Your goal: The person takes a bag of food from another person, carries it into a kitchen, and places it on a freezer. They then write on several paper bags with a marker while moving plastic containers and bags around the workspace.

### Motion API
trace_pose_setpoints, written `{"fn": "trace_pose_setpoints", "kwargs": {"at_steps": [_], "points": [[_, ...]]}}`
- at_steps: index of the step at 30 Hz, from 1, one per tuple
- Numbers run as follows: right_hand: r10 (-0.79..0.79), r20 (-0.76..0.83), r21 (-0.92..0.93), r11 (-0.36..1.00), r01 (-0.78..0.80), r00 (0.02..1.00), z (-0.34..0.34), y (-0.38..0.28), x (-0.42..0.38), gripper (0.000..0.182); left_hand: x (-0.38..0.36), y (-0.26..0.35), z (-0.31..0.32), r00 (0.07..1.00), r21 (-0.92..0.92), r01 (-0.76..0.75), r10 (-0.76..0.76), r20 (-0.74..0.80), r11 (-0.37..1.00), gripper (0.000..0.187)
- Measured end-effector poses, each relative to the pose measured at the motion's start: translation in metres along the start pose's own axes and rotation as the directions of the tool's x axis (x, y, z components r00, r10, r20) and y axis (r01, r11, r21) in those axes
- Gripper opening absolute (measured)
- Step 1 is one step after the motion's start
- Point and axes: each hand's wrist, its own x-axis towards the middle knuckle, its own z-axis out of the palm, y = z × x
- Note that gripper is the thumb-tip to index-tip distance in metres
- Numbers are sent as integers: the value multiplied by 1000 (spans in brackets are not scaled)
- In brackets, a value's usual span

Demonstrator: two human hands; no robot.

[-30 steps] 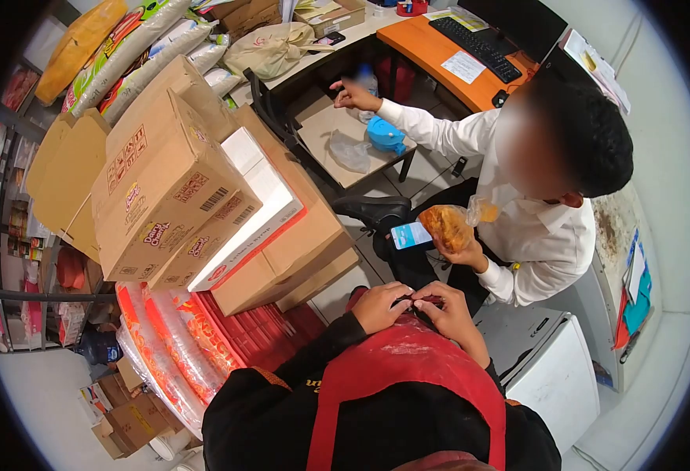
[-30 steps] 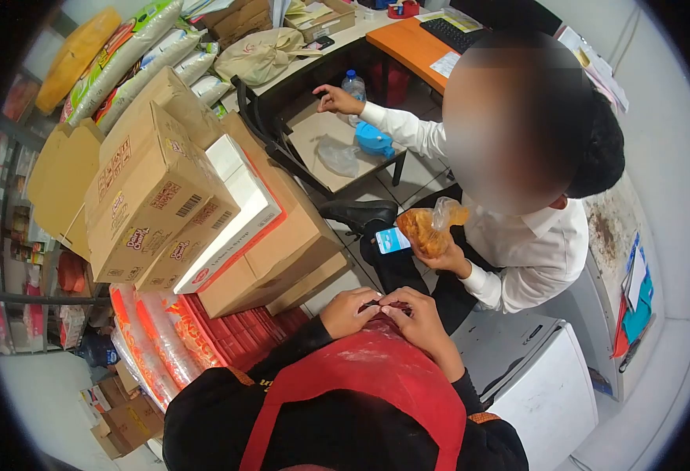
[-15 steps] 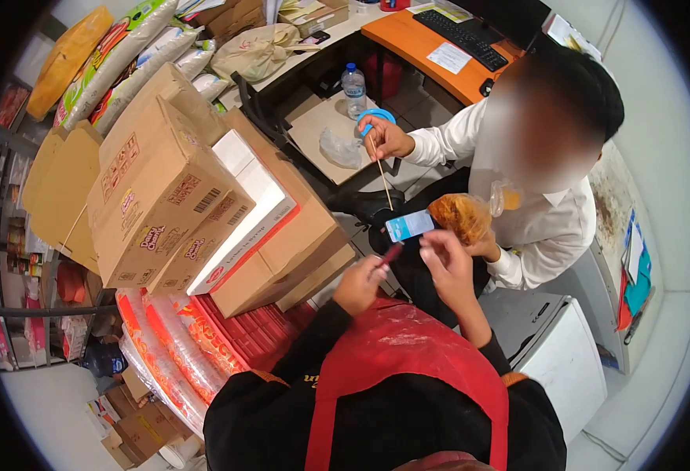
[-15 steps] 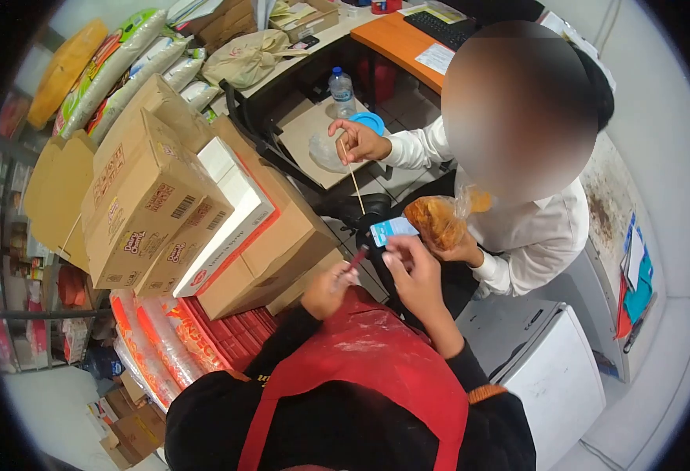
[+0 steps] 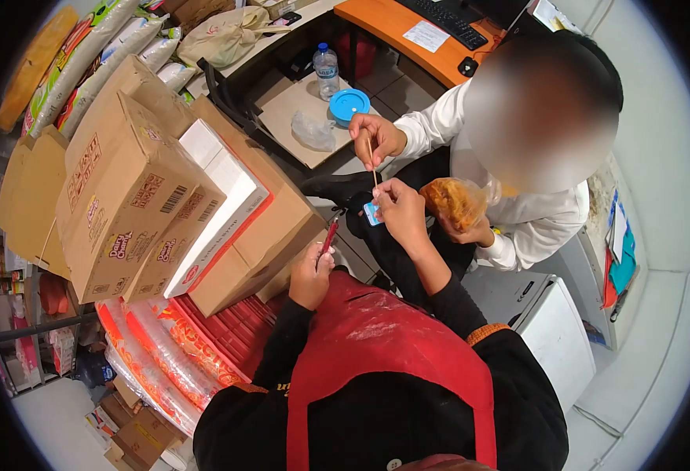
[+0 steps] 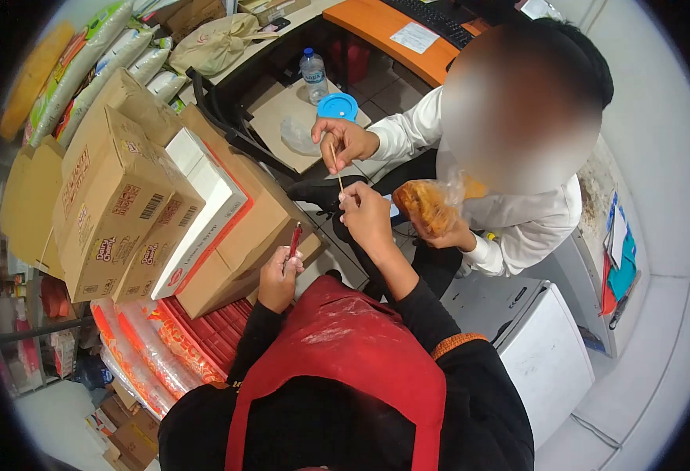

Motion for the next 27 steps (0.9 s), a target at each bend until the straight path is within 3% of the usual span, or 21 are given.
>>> {"fn": "trace_pose_setpoints", "kwargs": {"at_steps": [5, 9, 11, 13, 17, 21, 27], "points": [[-18, 86, -137, 990, 30, 996, -22, -17, -38, 10, 9, -5, 3, 1000, -11, -11, 11, -17, 1000, 16], [-257, 135, -188, 942, 279, 957, -52, -49, -86, 2, 16, 0, 11, 996, -76, -63, 58, -74, 995, 12], [-502, 128, -176, 837, 518, 855, -75, -64, -106, 4, 17, 0, 13, 996, -92, -62, 56, -68, 994, 12], [-520, -155, 23, 848, 530, 840, -89, -77, -124, 7, 19, 2, 16, 998, -91, -50, 45, -55, 995, 12], [-627, -431, 21, 712, 701, 649, -116, -87, -137, 12, 21, 7, 21, 997, -44, -66, 65, -30, 997, 12], [-628, -456, -149, 753, 642, 631, -133, -80, -141, 16, 20, 8, 26, 998, -59, -64, 64, -7, 996, 13], [-582, -478, -71, 773, 631, 659, -134, -75, -139, 14, 18, 9, 28, 998, -33, -59, 59, -1, 998, 14]]}}
